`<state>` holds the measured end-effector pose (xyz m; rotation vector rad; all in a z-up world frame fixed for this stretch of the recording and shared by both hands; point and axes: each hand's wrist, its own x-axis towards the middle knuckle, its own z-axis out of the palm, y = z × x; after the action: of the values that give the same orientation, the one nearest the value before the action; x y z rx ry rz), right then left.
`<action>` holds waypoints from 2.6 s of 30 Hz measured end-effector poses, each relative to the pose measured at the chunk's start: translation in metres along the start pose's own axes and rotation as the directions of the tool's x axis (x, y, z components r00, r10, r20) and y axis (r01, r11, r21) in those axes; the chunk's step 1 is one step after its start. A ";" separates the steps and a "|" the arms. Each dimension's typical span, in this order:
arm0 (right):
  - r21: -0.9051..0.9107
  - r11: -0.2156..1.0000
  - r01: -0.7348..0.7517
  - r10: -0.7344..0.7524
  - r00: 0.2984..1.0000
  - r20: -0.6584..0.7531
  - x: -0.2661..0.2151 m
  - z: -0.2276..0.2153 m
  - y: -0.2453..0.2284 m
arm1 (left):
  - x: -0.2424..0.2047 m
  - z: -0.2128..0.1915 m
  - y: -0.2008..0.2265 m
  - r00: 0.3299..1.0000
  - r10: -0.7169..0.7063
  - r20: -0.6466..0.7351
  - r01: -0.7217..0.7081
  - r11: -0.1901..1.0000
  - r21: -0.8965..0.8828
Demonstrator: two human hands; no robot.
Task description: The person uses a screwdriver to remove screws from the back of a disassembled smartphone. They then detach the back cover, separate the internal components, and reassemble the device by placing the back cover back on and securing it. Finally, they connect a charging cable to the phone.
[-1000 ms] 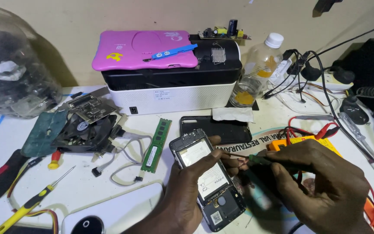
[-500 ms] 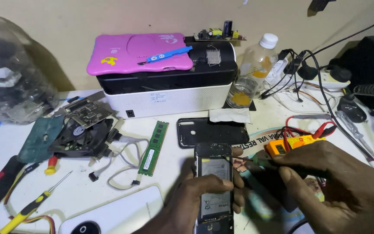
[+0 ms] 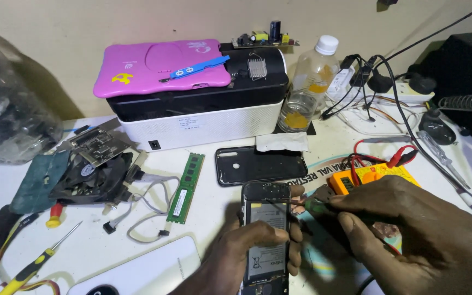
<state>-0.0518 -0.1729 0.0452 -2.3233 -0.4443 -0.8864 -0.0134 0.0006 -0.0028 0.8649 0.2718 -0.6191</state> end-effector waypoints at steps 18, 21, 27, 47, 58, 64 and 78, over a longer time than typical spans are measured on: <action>-0.108 0.990 0.094 -0.054 0.944 0.326 -0.007 -0.022 0.036 | -0.006 -0.047 -0.015 0.637 0.323 0.700 -0.750 0.466 0.469; -0.121 0.987 0.106 -0.076 0.969 0.234 -0.002 -0.017 0.015 | -0.002 -0.053 -0.019 0.598 0.332 0.729 -0.787 0.417 0.455; -0.130 0.987 0.089 -0.025 0.903 0.428 0.005 -0.035 0.037 | -0.014 -0.002 0.010 0.992 -0.085 0.088 0.025 0.845 0.534; -0.466 0.883 0.051 0.314 0.674 0.669 0.048 -0.039 0.017 | -0.006 -0.018 -0.005 0.984 -0.082 0.158 -0.006 0.871 0.491; -0.721 0.647 0.247 0.452 0.638 0.624 0.050 -0.037 0.008 | 0.000 -0.019 -0.008 1.000 -0.002 -0.018 0.016 0.575 0.818; -0.691 0.689 0.218 0.377 0.707 0.599 0.040 -0.035 0.022 | 0.007 -0.029 -0.014 0.963 0.048 0.265 -0.220 0.709 0.670; -0.088 0.952 -0.294 0.307 0.908 0.285 0.029 -0.021 0.029 | -0.012 0.006 0.008 0.999 -0.043 -0.029 0.049 0.976 0.211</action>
<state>-0.0267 -0.2060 0.0649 -2.4863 -0.1775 -0.4041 -0.0178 0.0047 0.0113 1.0739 0.2516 -0.6893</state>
